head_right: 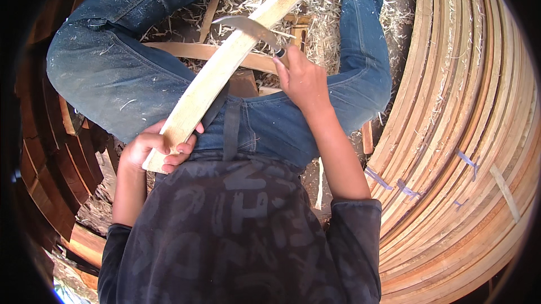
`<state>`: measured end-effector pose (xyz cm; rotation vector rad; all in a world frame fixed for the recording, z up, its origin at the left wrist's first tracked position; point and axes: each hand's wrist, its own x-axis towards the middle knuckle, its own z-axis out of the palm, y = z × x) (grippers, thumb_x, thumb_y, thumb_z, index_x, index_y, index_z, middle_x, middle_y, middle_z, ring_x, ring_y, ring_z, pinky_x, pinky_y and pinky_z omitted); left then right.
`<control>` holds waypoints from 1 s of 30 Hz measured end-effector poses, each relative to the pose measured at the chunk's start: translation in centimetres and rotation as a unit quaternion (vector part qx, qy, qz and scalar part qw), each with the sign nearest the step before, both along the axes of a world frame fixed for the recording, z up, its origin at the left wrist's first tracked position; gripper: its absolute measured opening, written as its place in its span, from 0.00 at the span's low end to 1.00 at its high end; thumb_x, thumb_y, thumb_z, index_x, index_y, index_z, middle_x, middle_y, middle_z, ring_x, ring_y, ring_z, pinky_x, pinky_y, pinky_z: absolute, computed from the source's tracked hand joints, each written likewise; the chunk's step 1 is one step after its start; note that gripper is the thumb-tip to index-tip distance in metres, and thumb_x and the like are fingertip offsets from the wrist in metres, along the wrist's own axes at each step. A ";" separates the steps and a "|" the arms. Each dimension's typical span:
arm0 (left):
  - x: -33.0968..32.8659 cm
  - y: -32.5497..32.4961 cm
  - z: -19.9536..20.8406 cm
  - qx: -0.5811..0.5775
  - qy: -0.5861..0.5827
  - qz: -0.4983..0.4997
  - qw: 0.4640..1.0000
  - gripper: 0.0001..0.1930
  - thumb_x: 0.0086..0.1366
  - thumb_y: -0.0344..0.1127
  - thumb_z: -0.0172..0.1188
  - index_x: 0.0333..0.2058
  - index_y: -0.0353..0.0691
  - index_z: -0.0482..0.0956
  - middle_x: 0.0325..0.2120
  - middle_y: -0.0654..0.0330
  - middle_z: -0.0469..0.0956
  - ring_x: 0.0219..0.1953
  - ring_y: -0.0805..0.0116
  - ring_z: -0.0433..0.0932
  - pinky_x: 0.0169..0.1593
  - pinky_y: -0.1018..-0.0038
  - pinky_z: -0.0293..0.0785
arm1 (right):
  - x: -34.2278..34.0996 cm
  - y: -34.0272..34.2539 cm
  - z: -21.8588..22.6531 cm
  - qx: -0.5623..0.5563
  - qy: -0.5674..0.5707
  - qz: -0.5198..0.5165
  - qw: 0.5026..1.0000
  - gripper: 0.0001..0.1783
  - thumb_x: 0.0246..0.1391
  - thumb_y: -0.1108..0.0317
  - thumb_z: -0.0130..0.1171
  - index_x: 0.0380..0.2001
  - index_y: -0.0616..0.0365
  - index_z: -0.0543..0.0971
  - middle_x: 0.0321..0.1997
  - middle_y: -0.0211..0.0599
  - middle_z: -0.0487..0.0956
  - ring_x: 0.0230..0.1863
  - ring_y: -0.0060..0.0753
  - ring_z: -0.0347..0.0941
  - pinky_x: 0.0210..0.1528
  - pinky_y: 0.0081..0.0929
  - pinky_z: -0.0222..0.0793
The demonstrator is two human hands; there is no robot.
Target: The person is sitting cross-legged and using a curved knife to shave and shape a long, thin piece of light-colored wood. They hold the wood with their left hand and use the knife in their right hand to remove thin strips of wood, refining the piece's surface and edges.
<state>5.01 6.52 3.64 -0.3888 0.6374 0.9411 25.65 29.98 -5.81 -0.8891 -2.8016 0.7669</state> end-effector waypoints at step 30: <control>-0.3 1.2 0.3 -0.032 0.009 -0.031 0.999 0.37 0.35 0.26 0.49 0.52 0.29 0.62 0.26 0.57 0.64 0.17 0.74 0.62 0.17 0.79 0.63 | -0.6 8.7 -0.8 0.143 -0.197 -0.065 0.968 0.16 0.61 0.54 0.50 0.32 0.57 0.68 0.21 0.47 0.78 0.22 0.52 0.77 0.22 0.44 0.71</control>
